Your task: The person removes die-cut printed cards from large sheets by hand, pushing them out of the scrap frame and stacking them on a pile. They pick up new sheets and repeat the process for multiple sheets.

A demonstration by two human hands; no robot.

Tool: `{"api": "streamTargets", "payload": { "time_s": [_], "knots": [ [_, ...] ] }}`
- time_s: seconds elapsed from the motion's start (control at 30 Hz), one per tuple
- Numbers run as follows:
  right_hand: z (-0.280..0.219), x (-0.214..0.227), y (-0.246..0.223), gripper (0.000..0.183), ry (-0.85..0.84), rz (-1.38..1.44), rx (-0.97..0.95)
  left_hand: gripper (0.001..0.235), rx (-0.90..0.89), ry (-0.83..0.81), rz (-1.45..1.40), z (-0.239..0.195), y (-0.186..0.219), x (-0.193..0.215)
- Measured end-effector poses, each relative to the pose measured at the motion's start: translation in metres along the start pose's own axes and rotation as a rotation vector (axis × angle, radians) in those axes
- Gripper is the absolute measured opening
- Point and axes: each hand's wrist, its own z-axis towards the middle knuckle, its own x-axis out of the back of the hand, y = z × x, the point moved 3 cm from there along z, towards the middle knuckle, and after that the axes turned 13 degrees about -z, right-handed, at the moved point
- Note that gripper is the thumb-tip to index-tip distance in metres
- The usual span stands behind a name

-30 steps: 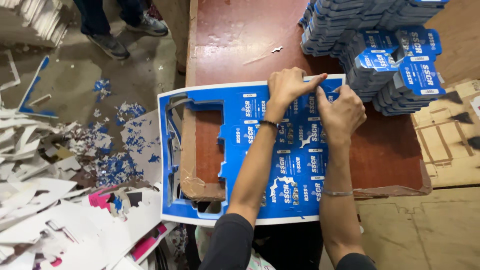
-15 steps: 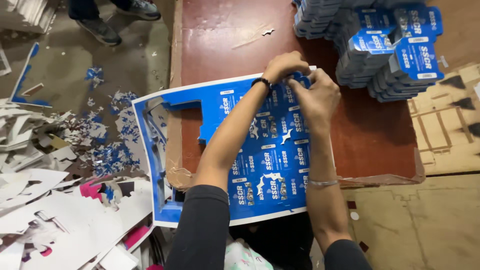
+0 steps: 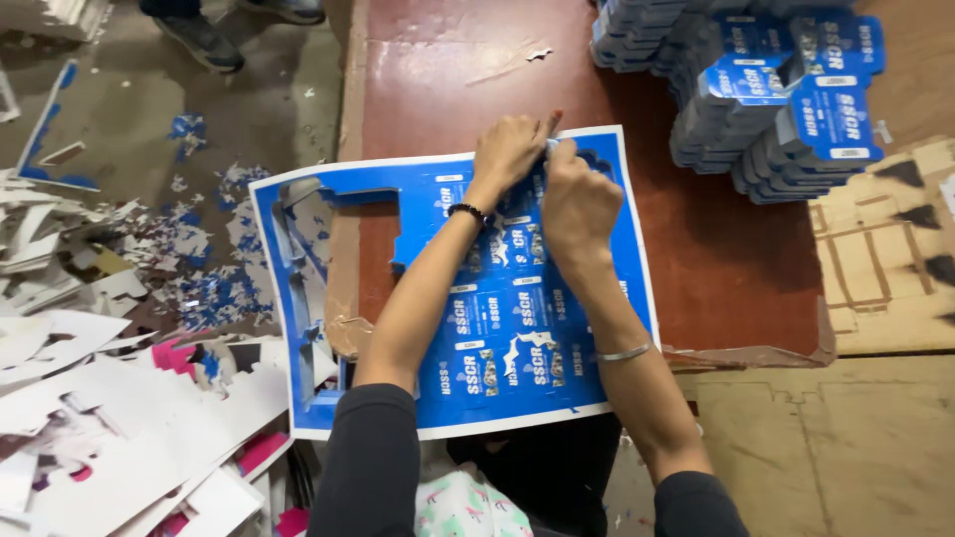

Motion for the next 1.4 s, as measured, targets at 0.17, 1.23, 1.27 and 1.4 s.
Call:
{"api": "streamTargets", "payload": {
  "time_s": [0.17,1.23,1.27,1.4],
  "knots": [
    [-0.003,0.010,-0.038,0.009,0.143,-0.399,0.104,0.081,0.088,0.033,-0.134,0.011,-0.005,0.005],
    [-0.020,-0.039,0.076,0.032,-0.029,2.271,-0.430,0.047,-0.279,0.028,-0.504,-0.087,0.051,0.006],
    [-0.018,-0.034,0.074,0.031,-0.053,2.262,-0.432,0.049,-0.278,0.063,-0.516,-0.087,0.050,0.008],
    [-0.021,-0.015,0.069,0.029,-0.158,2.122,-0.429,0.036,-0.155,-0.062,-0.969,-0.093,0.035,0.016]
  ]
}}
